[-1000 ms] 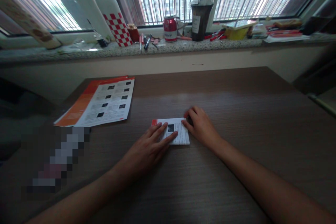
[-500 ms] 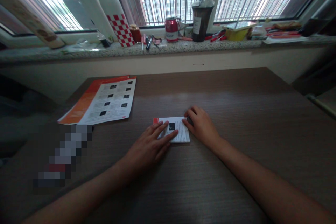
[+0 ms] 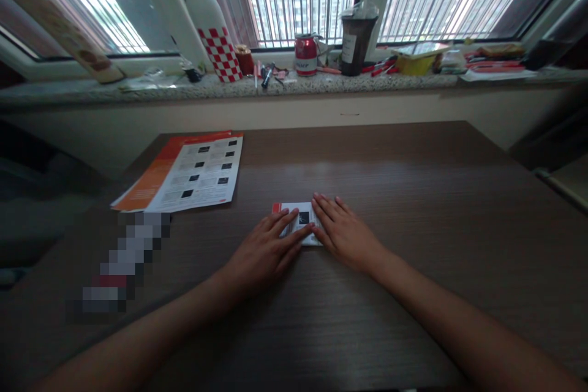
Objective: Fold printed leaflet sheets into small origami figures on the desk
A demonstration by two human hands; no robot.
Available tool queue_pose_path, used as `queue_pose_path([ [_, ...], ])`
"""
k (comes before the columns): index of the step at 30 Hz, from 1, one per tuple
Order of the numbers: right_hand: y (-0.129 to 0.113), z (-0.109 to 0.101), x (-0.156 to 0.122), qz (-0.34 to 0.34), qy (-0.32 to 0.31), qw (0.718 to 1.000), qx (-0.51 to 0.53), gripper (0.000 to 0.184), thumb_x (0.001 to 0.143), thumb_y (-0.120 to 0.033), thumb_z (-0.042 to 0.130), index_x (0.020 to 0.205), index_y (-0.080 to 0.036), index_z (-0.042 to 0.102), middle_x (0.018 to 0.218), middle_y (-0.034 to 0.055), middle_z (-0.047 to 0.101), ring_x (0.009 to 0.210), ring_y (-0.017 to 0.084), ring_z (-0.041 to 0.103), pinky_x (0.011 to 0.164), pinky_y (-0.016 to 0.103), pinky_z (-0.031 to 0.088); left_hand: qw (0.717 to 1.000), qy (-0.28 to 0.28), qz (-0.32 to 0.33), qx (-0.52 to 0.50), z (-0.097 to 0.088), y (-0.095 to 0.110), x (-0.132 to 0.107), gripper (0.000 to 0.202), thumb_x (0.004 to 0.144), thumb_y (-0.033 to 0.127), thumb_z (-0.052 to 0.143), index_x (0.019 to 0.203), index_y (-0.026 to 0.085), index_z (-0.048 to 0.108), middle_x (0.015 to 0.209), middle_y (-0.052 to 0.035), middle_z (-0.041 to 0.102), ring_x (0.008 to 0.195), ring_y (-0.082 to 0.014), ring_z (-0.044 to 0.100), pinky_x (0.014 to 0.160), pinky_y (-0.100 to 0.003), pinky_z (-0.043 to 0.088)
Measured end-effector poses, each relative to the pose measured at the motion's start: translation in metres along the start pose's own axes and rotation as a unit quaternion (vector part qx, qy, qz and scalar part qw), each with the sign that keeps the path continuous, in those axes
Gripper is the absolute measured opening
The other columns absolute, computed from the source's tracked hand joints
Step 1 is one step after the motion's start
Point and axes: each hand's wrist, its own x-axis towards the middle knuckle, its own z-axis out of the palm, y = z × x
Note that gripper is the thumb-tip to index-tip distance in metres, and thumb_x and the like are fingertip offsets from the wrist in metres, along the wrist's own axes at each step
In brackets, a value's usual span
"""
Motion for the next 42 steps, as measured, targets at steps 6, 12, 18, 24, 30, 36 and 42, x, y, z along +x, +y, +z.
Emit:
queue_pose_path([
  [6, 0.003, 0.003, 0.0, 0.005, -0.006, 1.0, -0.014, 0.061, 0.113, -0.043, 0.034, 0.165, -0.013, 0.036, 0.171, 0.0158, 0.034, 0.16, 0.027, 0.03, 0.131, 0.052, 0.027, 0.999, 0.023, -0.024, -0.021, -0.002, 0.002, 0.005, 0.043, 0.113, 0.043, 0.043, 0.154, 0.039, 0.055, 0.163, -0.0056, 0.048, 0.146, -0.0325, 0.048, 0.12, -0.054, 0.039],
  [12, 0.003, 0.004, 0.001, 0.007, -0.014, 1.0, -0.021, 0.062, 0.112, -0.043, 0.034, 0.166, -0.013, 0.035, 0.171, 0.0156, 0.033, 0.16, 0.027, 0.027, 0.131, 0.051, 0.025, 0.998, 0.046, -0.041, -0.015, -0.002, 0.007, 0.011, 0.039, 0.11, 0.041, 0.05, 0.147, 0.035, 0.062, 0.155, -0.0055, 0.056, 0.137, -0.0321, 0.053, 0.116, -0.054, 0.043],
  [18, 0.003, 0.007, 0.002, 0.012, -0.016, 1.0, -0.023, 0.063, 0.112, -0.044, 0.034, 0.166, -0.012, 0.033, 0.171, 0.0157, 0.032, 0.16, 0.028, 0.028, 0.131, 0.052, 0.026, 0.997, 0.035, -0.063, 0.003, 0.002, 0.006, 0.012, 0.059, 0.107, 0.045, 0.052, 0.161, 0.02, 0.044, 0.156, -0.0109, 0.055, 0.14, -0.0322, 0.052, 0.119, -0.051, 0.04],
  [24, 0.003, 0.007, 0.001, 0.011, -0.01, 1.0, -0.025, 0.064, 0.112, -0.043, 0.034, 0.169, -0.016, 0.025, 0.172, 0.014, 0.031, 0.16, 0.027, 0.027, 0.132, 0.051, 0.024, 0.997, 0.024, -0.068, 0.016, 0.008, 0.002, 0.012, 0.063, 0.108, 0.049, 0.046, 0.163, 0.021, 0.038, 0.169, -0.0115, 0.039, 0.152, -0.0331, 0.04, 0.125, -0.051, 0.032],
  [30, 0.002, 0.001, 0.0, 0.006, -0.013, 1.0, -0.01, 0.071, 0.111, -0.052, 0.036, 0.171, -0.019, 0.016, 0.172, 0.0137, 0.03, 0.16, 0.028, 0.028, 0.13, 0.052, 0.027, 0.997, 0.041, -0.058, 0.007, 0.018, -0.003, 0.012, 0.064, 0.108, 0.052, 0.044, 0.164, 0.022, 0.035, 0.172, -0.0125, 0.033, 0.158, -0.0337, 0.031, 0.128, -0.052, 0.024],
  [36, 0.003, 0.004, 0.0, 0.0, -0.001, 1.0, -0.011, 0.081, 0.108, -0.058, 0.044, 0.172, -0.022, 0.011, 0.173, 0.0134, 0.028, 0.16, 0.03, 0.028, 0.131, 0.052, 0.026, 0.998, 0.034, -0.049, 0.004, 0.018, -0.004, 0.012, 0.062, 0.11, 0.051, 0.04, 0.165, 0.023, 0.031, 0.173, -0.0128, 0.03, 0.16, -0.0309, 0.029, 0.13, -0.05, 0.02],
  [42, 0.004, 0.005, 0.0, 0.0, -0.006, 1.0, -0.022, 0.079, 0.108, -0.058, 0.043, 0.171, -0.018, 0.018, 0.172, 0.0164, 0.029, 0.16, 0.03, 0.029, 0.131, 0.053, 0.027, 1.0, 0.001, -0.012, 0.015, 0.014, -0.019, 0.005, 0.06, 0.113, 0.041, 0.033, 0.169, 0.025, 0.019, 0.176, -0.0134, 0.019, 0.163, -0.0298, 0.018, 0.13, -0.056, 0.012],
])
